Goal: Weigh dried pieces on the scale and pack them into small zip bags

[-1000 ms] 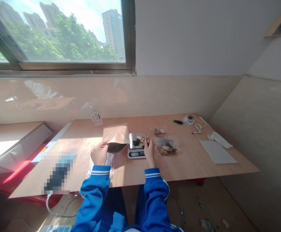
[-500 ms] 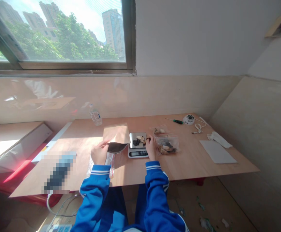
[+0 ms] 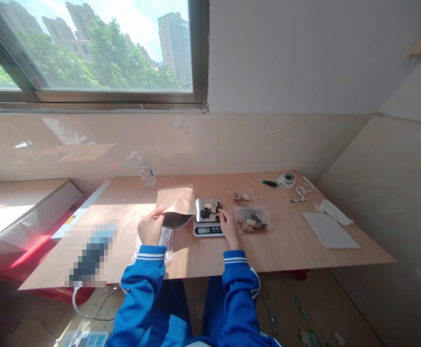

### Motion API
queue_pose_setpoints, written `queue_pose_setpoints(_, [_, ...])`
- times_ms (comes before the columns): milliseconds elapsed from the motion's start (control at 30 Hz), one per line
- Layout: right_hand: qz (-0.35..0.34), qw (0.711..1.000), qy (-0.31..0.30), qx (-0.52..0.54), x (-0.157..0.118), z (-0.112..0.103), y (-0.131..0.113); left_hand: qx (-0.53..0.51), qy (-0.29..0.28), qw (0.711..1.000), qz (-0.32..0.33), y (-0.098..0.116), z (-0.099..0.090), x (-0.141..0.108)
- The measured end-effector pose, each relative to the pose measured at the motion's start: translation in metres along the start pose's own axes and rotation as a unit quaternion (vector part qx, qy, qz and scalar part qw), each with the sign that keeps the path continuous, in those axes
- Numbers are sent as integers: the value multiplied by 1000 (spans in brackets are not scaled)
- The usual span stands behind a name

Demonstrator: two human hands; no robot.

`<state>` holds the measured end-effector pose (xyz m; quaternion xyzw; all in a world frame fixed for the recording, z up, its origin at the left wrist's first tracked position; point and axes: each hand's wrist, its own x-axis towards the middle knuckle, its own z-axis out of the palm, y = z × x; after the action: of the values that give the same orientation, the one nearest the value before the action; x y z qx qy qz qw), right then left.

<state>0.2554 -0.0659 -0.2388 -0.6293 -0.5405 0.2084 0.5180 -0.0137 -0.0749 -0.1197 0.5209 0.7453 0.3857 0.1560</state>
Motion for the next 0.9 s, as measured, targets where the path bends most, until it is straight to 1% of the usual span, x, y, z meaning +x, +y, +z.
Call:
queue_pose_setpoints(67, [-1, 1000, 9, 15, -2, 1, 0, -3, 1, 1000, 2, 0, -1, -1])
queue_pose_setpoints(200, [-6, 998, 50, 49, -3, 4, -1, -11, -3, 1000, 2, -1, -2, -1])
queue_pose_setpoints(300, [-41, 996, 83, -3, -9, 5, -8, -8, -1, 1000, -2, -2, 0, -1])
queue_pose_setpoints(400, [-74, 985, 144, -65, -18, 8, -23, -3, 3, 1000, 1, 0, 1, -2])
queue_pose_setpoints(467, [-88, 978, 175, -73, -23, 10, -34, -1, -1, 1000, 8, 1, 2, -4])
queue_pose_setpoints(500, [-96, 977, 177, -69, -24, 11, -38, -1, -3, 1000, 11, 1, 2, -4])
queue_pose_setpoints(567, [-108, 979, 161, -58, -21, 10, -41, 1, -7, 1000, 13, 2, 1, -6])
queue_pose_setpoints(633, [-104, 982, 146, -59, -13, 7, -34, 1, -8, 1000, 13, 1, 0, -6])
queue_pose_setpoints(733, [-74, 985, 126, -91, 5, -1, -13, -5, -12, 1000, 18, -2, 1, -7])
queue_pose_setpoints(800, [-63, 988, 89, -109, 14, -6, 1, -10, -12, 1000, 20, -4, 1, -7])
queue_pose_setpoints(867, [-62, 990, 59, -113, 18, -10, 12, -12, -12, 1000, 19, -4, 2, -7])
queue_pose_setpoints(900, [-62, 990, 54, -112, 19, -11, 16, -12, -12, 1000, 20, -4, 2, -7])
